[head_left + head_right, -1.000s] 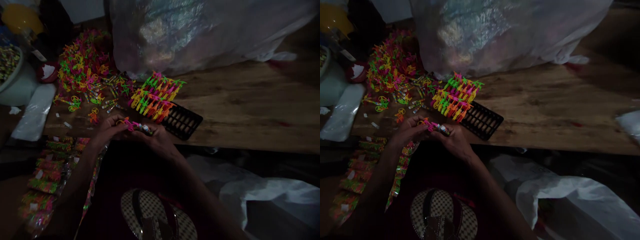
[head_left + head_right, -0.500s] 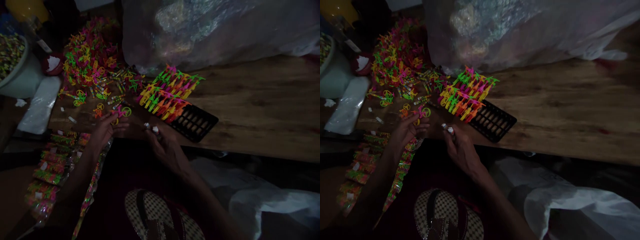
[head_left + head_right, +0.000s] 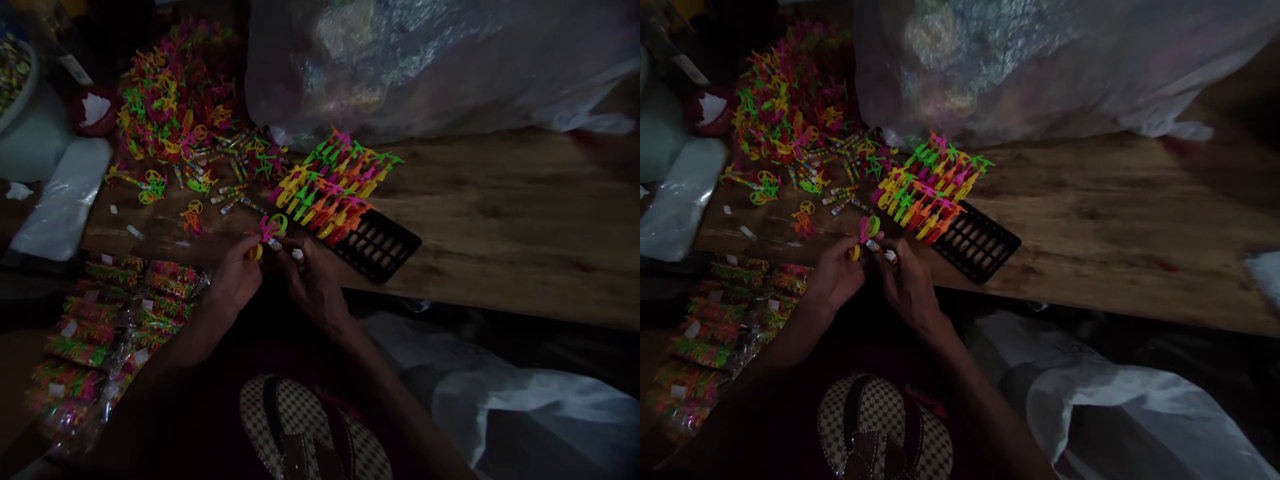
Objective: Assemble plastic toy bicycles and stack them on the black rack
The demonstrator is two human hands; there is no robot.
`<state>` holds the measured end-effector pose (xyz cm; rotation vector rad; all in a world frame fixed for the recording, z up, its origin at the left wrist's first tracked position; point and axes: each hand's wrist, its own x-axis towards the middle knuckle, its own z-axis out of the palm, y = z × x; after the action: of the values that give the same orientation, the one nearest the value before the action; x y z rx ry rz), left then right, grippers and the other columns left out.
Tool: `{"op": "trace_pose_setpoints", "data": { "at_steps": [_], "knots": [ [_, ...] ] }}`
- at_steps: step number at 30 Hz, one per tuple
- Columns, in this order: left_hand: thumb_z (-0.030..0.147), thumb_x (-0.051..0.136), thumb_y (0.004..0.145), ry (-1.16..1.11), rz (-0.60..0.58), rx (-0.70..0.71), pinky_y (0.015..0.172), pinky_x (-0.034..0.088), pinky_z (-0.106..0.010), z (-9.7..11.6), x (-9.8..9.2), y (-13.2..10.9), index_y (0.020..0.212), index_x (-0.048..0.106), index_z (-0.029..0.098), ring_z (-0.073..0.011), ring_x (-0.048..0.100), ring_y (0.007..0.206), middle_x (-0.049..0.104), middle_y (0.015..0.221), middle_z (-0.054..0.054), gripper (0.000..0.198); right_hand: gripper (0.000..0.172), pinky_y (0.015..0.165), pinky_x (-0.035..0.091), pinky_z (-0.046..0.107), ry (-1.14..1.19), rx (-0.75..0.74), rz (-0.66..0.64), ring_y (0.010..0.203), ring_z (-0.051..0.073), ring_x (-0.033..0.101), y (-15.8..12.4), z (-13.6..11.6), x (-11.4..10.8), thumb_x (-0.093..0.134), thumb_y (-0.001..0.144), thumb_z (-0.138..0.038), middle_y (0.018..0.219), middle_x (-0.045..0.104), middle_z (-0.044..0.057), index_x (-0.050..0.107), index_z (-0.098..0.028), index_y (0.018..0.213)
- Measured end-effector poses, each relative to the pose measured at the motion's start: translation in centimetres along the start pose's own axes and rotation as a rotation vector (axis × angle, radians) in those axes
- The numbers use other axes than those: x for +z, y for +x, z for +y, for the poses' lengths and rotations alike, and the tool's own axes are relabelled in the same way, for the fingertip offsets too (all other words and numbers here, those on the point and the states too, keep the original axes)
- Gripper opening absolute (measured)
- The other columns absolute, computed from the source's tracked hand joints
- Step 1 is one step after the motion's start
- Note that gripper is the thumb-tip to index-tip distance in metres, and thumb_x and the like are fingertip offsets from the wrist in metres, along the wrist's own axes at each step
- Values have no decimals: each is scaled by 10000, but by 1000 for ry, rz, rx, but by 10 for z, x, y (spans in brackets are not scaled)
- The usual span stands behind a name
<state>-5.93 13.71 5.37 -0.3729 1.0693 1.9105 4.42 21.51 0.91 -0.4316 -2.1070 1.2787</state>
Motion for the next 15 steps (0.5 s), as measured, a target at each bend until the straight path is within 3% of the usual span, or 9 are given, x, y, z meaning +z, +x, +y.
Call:
{"op": "trace_pose_setpoints", "data": {
  "at_steps": [6, 10, 13, 15],
  "knots": [
    [64, 617, 819, -19, 28, 5, 874, 509, -229, -7, 1, 0, 821, 685, 111, -96, 661, 760, 714, 805, -14, 83, 83, 664, 501, 258, -59, -97, 31, 744, 145, 627, 1, 3, 0, 506, 964, -225, 878, 670, 29, 571, -204, 1011],
    [87, 679, 761, 56, 4, 84, 910, 497, -194, -12, -4, 4, 839, 700, 121, -106, 671, 931, 732, 899, -23, 88, 111, 696, 540, 276, -109, -143, 16, 819, 171, 672, -1, 3, -4, 485, 971, -203, 921, 691, 56, 558, -206, 1055],
    [168, 660, 784, 230, -44, 129, 976, 518, -269, -14, -9, 6, 854, 711, 155, -175, 656, 1107, 743, 996, -42, 88, 182, 730, 566, 300, -99, -208, 26, 893, 189, 691, -1, 8, -4, 466, 969, -170, 993, 698, 67, 540, -232, 1124],
    [251, 625, 827, 473, -38, 244, 968, 548, -339, -13, -9, 6, 845, 718, 187, -214, 662, 1121, 748, 1025, -43, 114, 215, 757, 580, 334, -110, -244, 47, 952, 216, 693, -1, 12, -2, 461, 963, -175, 1048, 695, 77, 536, -256, 1147]
  ]
}}
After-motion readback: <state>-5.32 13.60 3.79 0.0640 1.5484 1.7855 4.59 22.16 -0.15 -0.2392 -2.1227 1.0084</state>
